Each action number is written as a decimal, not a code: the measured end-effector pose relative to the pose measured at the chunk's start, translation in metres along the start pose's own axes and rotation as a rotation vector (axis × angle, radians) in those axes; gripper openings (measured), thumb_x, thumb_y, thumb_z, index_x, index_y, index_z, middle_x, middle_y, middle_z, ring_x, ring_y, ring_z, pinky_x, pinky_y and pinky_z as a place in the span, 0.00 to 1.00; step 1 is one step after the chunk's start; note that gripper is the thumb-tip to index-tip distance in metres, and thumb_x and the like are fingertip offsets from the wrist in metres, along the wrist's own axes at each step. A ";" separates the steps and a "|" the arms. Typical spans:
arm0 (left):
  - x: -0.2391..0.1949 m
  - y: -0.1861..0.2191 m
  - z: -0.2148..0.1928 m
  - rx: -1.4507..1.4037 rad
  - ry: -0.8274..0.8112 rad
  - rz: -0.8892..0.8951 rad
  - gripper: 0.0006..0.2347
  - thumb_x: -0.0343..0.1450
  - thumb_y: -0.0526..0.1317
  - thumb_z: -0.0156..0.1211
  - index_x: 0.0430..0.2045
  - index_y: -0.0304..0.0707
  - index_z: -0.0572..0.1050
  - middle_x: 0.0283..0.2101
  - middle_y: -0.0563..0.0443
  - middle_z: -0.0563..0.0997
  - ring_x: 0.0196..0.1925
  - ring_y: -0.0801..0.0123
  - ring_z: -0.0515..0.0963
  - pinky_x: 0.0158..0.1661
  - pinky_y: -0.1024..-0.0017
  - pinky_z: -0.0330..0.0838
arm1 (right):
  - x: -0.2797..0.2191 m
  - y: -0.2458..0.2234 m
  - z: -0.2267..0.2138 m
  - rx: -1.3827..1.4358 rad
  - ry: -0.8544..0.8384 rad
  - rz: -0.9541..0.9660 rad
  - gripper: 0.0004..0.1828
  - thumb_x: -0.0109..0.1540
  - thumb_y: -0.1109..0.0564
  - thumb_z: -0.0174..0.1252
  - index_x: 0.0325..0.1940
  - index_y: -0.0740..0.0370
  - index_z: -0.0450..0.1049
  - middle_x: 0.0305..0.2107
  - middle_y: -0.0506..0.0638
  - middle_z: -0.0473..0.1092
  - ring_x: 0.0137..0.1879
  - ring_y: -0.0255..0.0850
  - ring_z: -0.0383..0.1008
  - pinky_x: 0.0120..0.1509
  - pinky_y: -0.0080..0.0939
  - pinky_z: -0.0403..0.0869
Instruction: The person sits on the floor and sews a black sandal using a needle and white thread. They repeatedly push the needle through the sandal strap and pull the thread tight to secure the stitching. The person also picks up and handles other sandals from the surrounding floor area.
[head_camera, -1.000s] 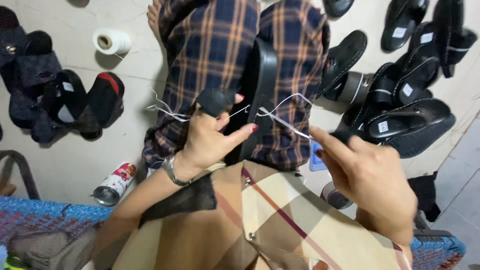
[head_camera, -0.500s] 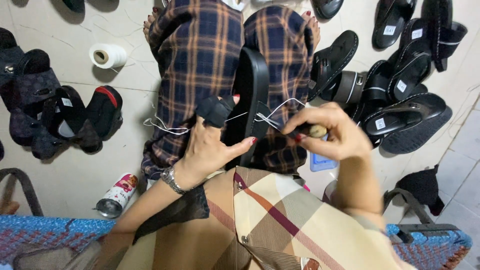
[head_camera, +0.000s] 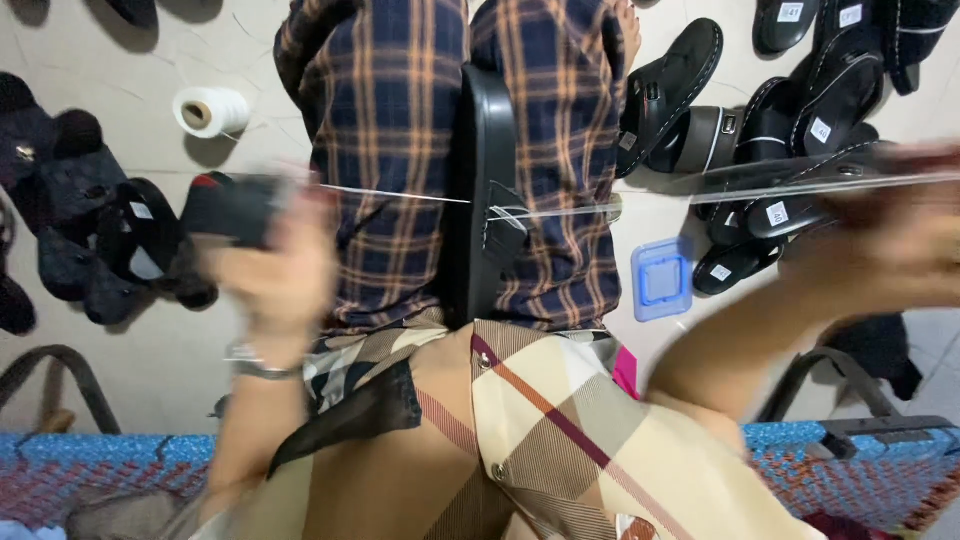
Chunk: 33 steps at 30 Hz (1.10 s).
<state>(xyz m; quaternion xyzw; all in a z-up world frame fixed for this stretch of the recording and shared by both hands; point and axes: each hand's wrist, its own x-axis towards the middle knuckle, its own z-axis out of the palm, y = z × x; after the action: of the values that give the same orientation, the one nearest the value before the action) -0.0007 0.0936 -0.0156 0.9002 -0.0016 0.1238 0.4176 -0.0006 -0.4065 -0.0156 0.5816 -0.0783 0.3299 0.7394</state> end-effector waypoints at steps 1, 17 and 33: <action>0.015 -0.028 -0.017 0.304 0.122 0.129 0.21 0.66 0.38 0.89 0.39 0.21 0.78 0.27 0.32 0.75 0.29 0.45 0.77 0.35 0.63 0.73 | 0.007 0.003 -0.003 0.331 -0.060 0.020 0.16 0.64 0.47 0.60 0.51 0.56 0.75 0.35 0.61 0.72 0.36 0.52 0.74 0.40 0.53 0.77; 0.000 0.058 0.018 -1.085 -0.955 -0.404 0.20 0.64 0.41 0.70 0.48 0.28 0.80 0.28 0.46 0.82 0.28 0.74 0.74 0.32 0.74 0.76 | 0.095 0.026 -0.124 3.230 -1.000 -0.071 0.04 0.60 0.58 0.64 0.36 0.60 0.77 0.17 0.53 0.69 0.20 0.43 0.68 0.24 0.39 0.68; -0.014 0.021 0.008 -0.519 -0.798 -0.104 0.15 0.72 0.35 0.59 0.10 0.38 0.76 0.14 0.43 0.75 0.20 0.52 0.78 0.24 0.70 0.71 | 0.112 0.009 -0.121 3.364 -1.875 0.954 0.08 0.61 0.60 0.63 0.32 0.65 0.70 0.12 0.60 0.65 0.09 0.31 0.53 0.11 0.29 0.51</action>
<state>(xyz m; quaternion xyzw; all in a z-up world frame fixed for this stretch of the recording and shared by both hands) -0.0150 0.0727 -0.0077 0.7424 -0.1477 -0.2572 0.6007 0.0477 -0.2507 0.0099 -0.4663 0.1604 0.1605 0.8550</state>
